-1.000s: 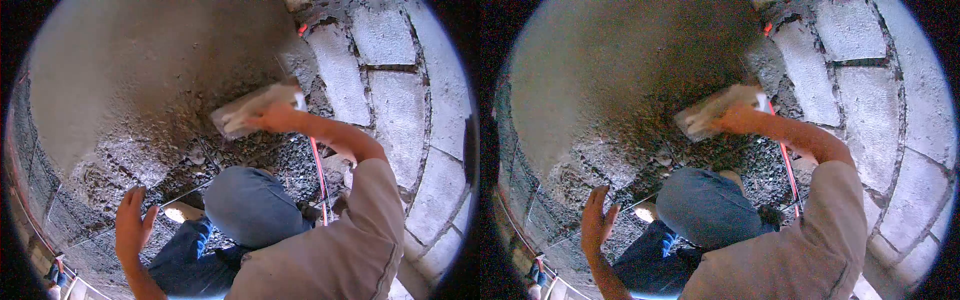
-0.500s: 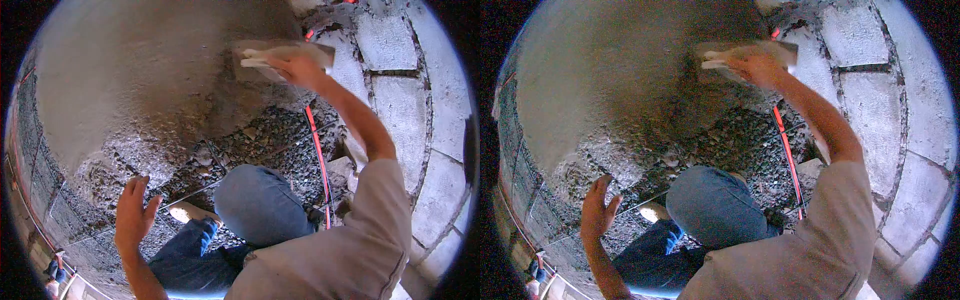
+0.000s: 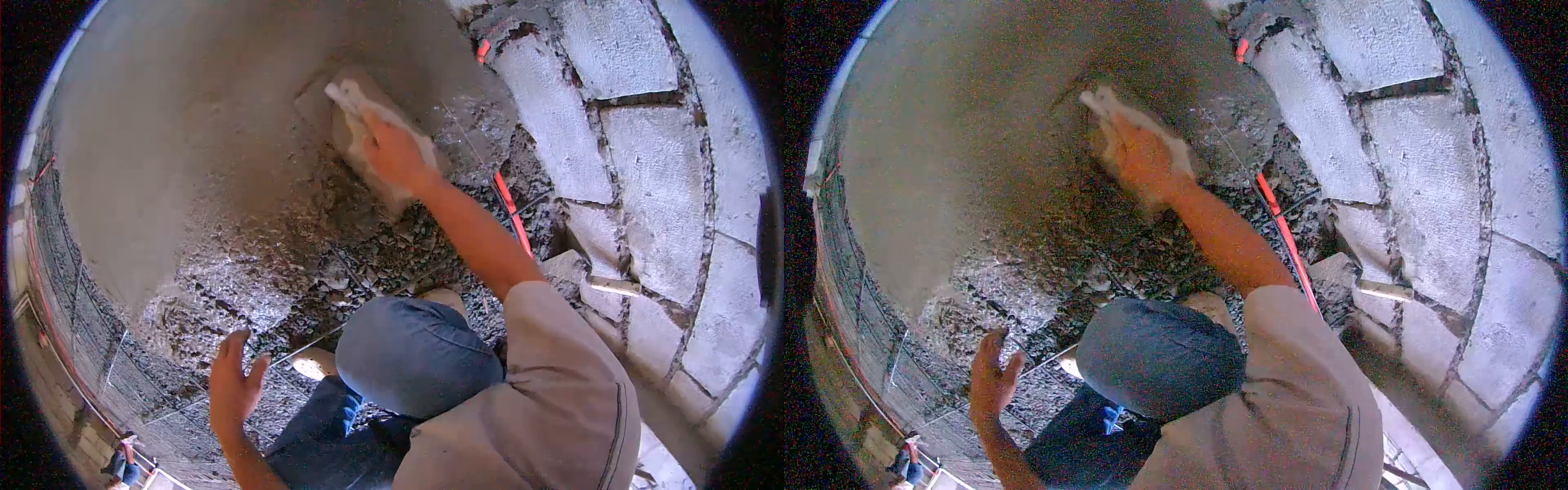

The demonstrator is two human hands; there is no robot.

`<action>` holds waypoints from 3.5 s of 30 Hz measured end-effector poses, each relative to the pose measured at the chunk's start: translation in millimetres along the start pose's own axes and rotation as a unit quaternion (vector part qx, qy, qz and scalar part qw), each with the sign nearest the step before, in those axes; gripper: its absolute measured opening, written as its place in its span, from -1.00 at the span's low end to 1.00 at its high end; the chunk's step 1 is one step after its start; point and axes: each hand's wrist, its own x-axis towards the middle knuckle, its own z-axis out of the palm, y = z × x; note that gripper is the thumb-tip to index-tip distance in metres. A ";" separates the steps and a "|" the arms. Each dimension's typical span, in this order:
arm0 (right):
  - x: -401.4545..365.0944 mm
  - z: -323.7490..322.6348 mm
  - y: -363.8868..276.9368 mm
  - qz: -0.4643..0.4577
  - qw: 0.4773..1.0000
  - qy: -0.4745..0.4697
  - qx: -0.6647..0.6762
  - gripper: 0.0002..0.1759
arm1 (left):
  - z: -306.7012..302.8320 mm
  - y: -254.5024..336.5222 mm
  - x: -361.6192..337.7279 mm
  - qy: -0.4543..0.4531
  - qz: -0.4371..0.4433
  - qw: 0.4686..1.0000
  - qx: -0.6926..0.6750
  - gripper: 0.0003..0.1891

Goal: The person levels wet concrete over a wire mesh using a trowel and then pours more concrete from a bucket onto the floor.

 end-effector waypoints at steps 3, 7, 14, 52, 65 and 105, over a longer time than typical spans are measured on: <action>37.8 -8.2 18.6 0.029 0.999 0.037 -0.011 -0.43 | 8.5 -9.9 -5.2 -0.011 0.004 1.000 0.009 -0.51; 50.0 6.4 44.3 0.160 0.986 -0.015 -0.045 -0.44 | 1.3 -4.0 -5.7 -0.006 -0.019 1.000 -0.024 -0.52; 53.7 -4.6 52.6 0.227 0.973 0.043 -0.002 -0.44 | 5.8 -16.0 -17.4 0.030 -0.003 0.999 -0.043 -0.52; 164.6 -16.7 130.3 0.230 0.942 0.239 -0.057 -0.42 | 24.1 -28.4 -36.3 -0.020 -0.082 0.996 -0.030 -0.51; 268.6 29.3 117.2 0.105 0.987 0.117 -0.041 -0.43 | 78.4 -59.9 -97.9 -0.030 -0.204 0.975 -0.078 -0.52; 152.6 -19.7 202.5 0.152 0.962 0.227 -0.014 -0.58 | 43.8 -65.1 -58.8 0.010 -0.137 0.986 -0.090 -0.50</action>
